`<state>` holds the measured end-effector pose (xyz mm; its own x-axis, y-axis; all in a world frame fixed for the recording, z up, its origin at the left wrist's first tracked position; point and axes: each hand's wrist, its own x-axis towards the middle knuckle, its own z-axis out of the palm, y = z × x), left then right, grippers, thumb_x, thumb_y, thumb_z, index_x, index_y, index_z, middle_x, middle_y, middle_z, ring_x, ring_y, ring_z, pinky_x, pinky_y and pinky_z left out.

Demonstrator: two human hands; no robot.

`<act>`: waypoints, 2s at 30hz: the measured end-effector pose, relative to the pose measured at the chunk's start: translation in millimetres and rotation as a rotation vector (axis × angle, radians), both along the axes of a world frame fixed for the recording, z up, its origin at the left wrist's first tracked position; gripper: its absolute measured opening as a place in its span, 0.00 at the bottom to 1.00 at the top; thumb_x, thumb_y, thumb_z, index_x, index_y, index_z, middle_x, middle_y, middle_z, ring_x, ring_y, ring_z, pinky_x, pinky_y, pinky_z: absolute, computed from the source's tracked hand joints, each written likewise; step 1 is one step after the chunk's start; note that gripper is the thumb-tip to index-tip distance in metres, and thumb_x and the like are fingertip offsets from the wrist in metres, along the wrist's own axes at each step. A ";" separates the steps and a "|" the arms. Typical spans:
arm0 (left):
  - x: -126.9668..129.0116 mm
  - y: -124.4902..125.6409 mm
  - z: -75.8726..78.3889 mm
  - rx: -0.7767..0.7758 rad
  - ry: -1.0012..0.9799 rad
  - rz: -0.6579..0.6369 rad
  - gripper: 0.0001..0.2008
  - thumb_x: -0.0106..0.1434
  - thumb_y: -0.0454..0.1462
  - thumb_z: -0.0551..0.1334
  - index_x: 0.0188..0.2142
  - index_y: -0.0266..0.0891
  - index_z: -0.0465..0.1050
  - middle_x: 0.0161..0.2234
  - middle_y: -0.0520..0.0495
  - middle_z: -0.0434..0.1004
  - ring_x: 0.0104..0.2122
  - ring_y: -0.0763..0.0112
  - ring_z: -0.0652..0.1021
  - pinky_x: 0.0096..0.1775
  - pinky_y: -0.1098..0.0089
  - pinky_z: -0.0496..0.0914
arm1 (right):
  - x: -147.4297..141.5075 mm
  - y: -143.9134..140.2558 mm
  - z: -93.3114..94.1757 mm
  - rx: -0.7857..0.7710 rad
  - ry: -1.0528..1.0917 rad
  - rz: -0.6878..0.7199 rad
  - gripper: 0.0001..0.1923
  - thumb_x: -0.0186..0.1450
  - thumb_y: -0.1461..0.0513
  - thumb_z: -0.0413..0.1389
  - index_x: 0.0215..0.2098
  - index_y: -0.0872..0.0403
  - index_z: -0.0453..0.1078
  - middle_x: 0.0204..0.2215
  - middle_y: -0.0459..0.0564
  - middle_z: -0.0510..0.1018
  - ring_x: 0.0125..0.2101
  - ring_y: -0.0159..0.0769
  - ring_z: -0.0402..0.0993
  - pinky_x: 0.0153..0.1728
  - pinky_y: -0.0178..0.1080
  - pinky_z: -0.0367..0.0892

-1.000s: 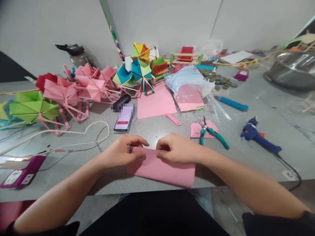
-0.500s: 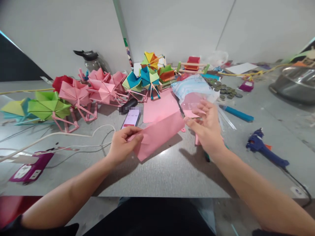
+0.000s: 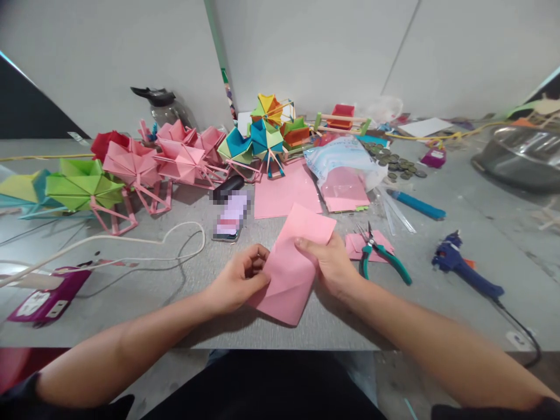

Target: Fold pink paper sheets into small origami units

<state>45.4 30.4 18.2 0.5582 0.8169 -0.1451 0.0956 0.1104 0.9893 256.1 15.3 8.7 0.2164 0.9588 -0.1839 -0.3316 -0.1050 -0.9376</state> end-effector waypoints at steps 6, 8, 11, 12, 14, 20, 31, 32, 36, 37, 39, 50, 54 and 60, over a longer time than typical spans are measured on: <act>7.1 -5.0 -5.4 0.061 0.065 -0.013 0.14 0.66 0.45 0.69 0.45 0.39 0.75 0.37 0.45 0.82 0.35 0.63 0.80 0.35 0.68 0.71 | -13.6 -14.5 1.2 -0.027 0.051 0.034 0.27 0.48 0.54 0.81 0.41 0.52 0.78 0.36 0.50 0.86 0.34 0.44 0.82 0.40 0.48 0.79; 8.0 -5.9 -7.2 0.101 0.076 -0.002 0.15 0.68 0.47 0.67 0.46 0.39 0.76 0.39 0.43 0.82 0.37 0.61 0.80 0.37 0.67 0.72 | -15.0 -17.0 0.2 -0.022 0.034 0.029 0.27 0.49 0.54 0.81 0.41 0.52 0.78 0.34 0.49 0.85 0.33 0.43 0.81 0.38 0.46 0.78; 7.9 -6.3 -8.7 0.161 0.096 0.030 0.16 0.72 0.49 0.64 0.44 0.38 0.76 0.38 0.44 0.81 0.36 0.63 0.78 0.36 0.67 0.70 | -16.8 -20.2 -2.6 -0.006 -0.024 0.047 0.25 0.51 0.53 0.80 0.41 0.52 0.78 0.35 0.51 0.86 0.34 0.44 0.82 0.38 0.46 0.79; 7.7 -6.3 -8.6 0.187 0.098 0.050 0.16 0.73 0.49 0.63 0.43 0.39 0.76 0.37 0.45 0.80 0.35 0.64 0.77 0.35 0.68 0.69 | -18.0 -21.6 -3.4 -0.004 -0.046 0.063 0.25 0.52 0.52 0.80 0.41 0.52 0.79 0.36 0.52 0.87 0.35 0.45 0.83 0.39 0.46 0.80; 7.5 -6.1 -7.1 0.230 0.082 0.091 0.15 0.74 0.49 0.62 0.40 0.39 0.74 0.35 0.46 0.78 0.33 0.65 0.75 0.35 0.68 0.68 | -21.5 -25.2 -3.9 -0.006 -0.073 0.099 0.26 0.53 0.51 0.80 0.42 0.52 0.80 0.39 0.54 0.88 0.37 0.47 0.84 0.41 0.48 0.81; 7.8 -9.7 0.1 0.223 0.079 0.102 0.15 0.76 0.45 0.57 0.38 0.39 0.74 0.36 0.45 0.80 0.35 0.64 0.77 0.37 0.67 0.69 | -32.1 -39.2 4.4 -0.080 -0.013 0.187 0.28 0.51 0.51 0.81 0.44 0.53 0.81 0.42 0.56 0.89 0.39 0.48 0.85 0.41 0.48 0.81; 8.0 -12.1 -3.5 0.174 0.084 0.122 0.15 0.77 0.46 0.58 0.39 0.39 0.76 0.35 0.45 0.81 0.33 0.66 0.77 0.35 0.68 0.69 | -25.3 -29.5 5.6 -0.153 0.094 0.117 0.21 0.56 0.48 0.77 0.36 0.52 0.81 0.32 0.53 0.86 0.31 0.44 0.82 0.36 0.47 0.79; 7.7 -11.9 -3.7 0.174 0.091 0.120 0.16 0.77 0.46 0.58 0.38 0.39 0.75 0.35 0.45 0.81 0.33 0.66 0.77 0.35 0.68 0.69 | -25.0 -28.9 5.1 -0.143 0.079 0.123 0.21 0.56 0.47 0.77 0.35 0.53 0.81 0.32 0.53 0.86 0.31 0.44 0.82 0.36 0.47 0.78; 6.7 -11.4 -4.0 0.162 0.101 0.109 0.17 0.78 0.46 0.56 0.38 0.39 0.74 0.36 0.45 0.80 0.33 0.66 0.76 0.36 0.67 0.69 | -24.9 -28.1 3.8 -0.111 0.056 0.124 0.21 0.55 0.47 0.78 0.34 0.53 0.83 0.31 0.53 0.86 0.30 0.42 0.81 0.34 0.44 0.76; 6.6 -11.4 -4.1 0.162 0.105 0.108 0.17 0.78 0.46 0.56 0.38 0.39 0.73 0.36 0.46 0.80 0.33 0.66 0.76 0.36 0.67 0.69 | -24.9 -28.1 3.4 -0.106 0.053 0.117 0.22 0.55 0.47 0.78 0.33 0.54 0.83 0.30 0.53 0.86 0.29 0.41 0.80 0.33 0.43 0.75; 6.4 -11.1 -4.6 0.162 0.113 0.104 0.16 0.78 0.46 0.55 0.38 0.39 0.73 0.36 0.46 0.80 0.33 0.67 0.76 0.37 0.67 0.69 | -24.4 -28.4 2.1 -0.098 0.040 0.107 0.22 0.56 0.46 0.78 0.33 0.54 0.83 0.30 0.52 0.85 0.29 0.40 0.79 0.32 0.43 0.75; 9.2 -10.3 -11.6 0.125 -0.009 0.172 0.18 0.79 0.48 0.56 0.39 0.39 0.72 0.34 0.48 0.77 0.31 0.70 0.73 0.34 0.70 0.68 | -26.7 -33.3 -7.2 -0.079 -0.037 0.123 0.21 0.58 0.45 0.76 0.33 0.54 0.82 0.30 0.51 0.83 0.29 0.38 0.76 0.31 0.41 0.72; 7.6 -11.0 -12.2 0.156 -0.026 0.199 0.17 0.79 0.48 0.56 0.41 0.39 0.73 0.34 0.48 0.77 0.30 0.71 0.73 0.33 0.70 0.68 | -25.2 -29.5 -6.1 -0.037 -0.007 0.057 0.22 0.58 0.45 0.76 0.32 0.53 0.81 0.29 0.49 0.82 0.28 0.36 0.74 0.31 0.39 0.71; 4.5 -8.2 -12.3 0.215 0.024 0.221 0.17 0.79 0.47 0.55 0.40 0.39 0.72 0.33 0.49 0.76 0.31 0.70 0.73 0.34 0.69 0.67 | -16.7 -23.4 -11.6 0.043 -0.121 0.015 0.25 0.63 0.42 0.71 0.25 0.52 0.74 0.23 0.42 0.70 0.25 0.31 0.61 0.28 0.37 0.60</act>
<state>49.9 22.2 5.9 0.3619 0.9316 0.0335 0.1163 -0.0808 0.9899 239.4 -8.1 -2.9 0.2201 0.9686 -0.1159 -0.2146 -0.0678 -0.9743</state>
